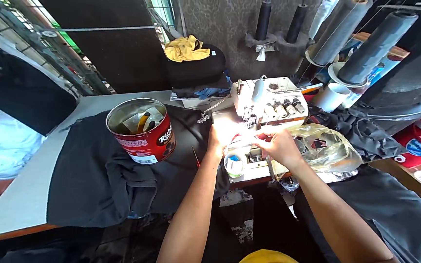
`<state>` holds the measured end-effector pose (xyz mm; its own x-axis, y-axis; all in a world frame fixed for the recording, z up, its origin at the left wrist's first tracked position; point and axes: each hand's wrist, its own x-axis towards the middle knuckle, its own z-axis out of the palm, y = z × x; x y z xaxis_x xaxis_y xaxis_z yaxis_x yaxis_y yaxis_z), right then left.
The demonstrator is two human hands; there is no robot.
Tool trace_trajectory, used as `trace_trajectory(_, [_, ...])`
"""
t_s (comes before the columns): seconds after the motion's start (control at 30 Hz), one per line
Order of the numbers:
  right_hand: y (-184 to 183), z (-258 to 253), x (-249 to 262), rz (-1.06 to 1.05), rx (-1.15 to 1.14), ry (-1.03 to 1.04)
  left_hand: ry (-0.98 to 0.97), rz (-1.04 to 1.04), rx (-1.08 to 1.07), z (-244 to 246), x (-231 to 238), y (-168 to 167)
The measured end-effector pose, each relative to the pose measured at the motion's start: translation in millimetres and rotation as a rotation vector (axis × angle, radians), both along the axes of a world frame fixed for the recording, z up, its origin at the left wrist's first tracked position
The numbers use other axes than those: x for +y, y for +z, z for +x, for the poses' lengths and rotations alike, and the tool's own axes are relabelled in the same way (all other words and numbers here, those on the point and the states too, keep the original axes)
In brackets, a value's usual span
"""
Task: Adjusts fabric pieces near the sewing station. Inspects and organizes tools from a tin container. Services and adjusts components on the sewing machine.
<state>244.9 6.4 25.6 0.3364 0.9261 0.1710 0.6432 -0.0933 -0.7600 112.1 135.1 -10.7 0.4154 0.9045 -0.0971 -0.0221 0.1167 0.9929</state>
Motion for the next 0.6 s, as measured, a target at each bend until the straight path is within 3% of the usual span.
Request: trace_trajectory(0.6, [0.1,2.2,1.1,-0.028,-0.007,0.026,-0.034,0.034,0.017,0.0,-1.5,2.7])
